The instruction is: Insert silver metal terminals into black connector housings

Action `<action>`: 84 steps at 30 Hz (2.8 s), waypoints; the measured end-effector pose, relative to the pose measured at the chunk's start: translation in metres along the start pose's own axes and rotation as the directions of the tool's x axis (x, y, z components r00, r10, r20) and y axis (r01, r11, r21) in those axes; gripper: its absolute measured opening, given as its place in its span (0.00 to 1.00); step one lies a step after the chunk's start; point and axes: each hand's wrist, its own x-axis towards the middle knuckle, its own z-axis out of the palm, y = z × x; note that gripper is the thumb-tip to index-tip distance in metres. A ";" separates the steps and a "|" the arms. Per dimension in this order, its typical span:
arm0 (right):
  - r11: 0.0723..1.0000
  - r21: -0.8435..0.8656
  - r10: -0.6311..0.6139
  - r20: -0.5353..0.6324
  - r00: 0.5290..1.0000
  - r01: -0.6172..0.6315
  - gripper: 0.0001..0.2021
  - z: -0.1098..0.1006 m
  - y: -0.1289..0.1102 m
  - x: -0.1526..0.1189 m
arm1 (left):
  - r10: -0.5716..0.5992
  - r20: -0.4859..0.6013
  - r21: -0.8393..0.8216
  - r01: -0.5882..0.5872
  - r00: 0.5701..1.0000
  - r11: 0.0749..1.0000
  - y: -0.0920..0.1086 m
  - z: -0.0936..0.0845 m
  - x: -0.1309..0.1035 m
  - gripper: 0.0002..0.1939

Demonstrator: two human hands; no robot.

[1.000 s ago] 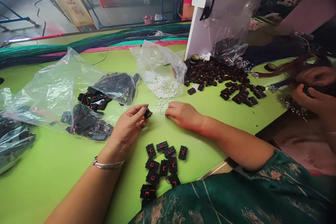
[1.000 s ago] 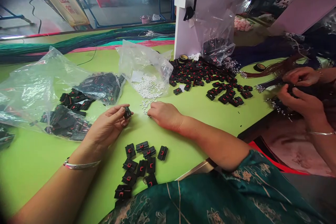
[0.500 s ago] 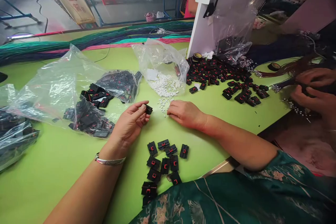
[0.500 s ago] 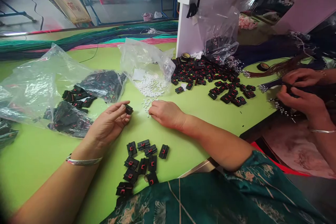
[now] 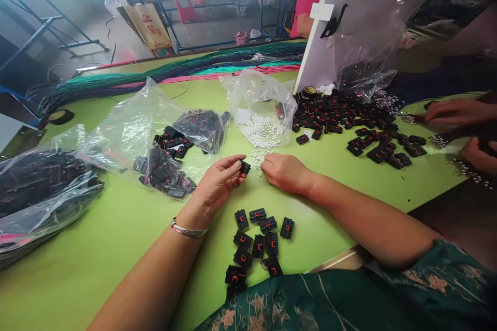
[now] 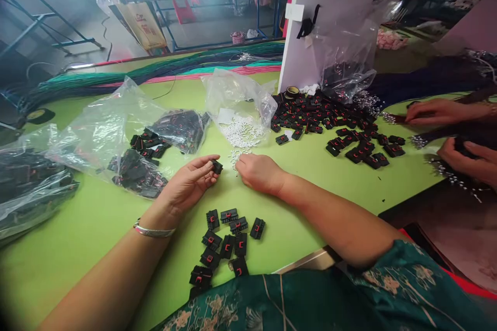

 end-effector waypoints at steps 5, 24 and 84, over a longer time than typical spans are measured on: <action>0.999 -0.041 -0.014 0.063 0.998 0.016 0.10 -0.005 0.002 0.000 | -0.012 -0.021 -0.019 0.012 1.000 1.000 0.000 -0.001 0.002 0.19; 0.712 0.701 0.209 -0.151 0.966 -0.044 0.04 -0.012 0.008 -0.003 | -0.040 0.104 0.059 0.034 0.994 0.998 0.005 0.001 -0.004 0.19; 0.898 0.439 -0.159 0.377 0.913 -0.025 0.04 -0.053 0.008 -0.023 | 0.030 0.061 -0.002 -0.030 0.998 1.000 -0.004 0.003 -0.002 0.17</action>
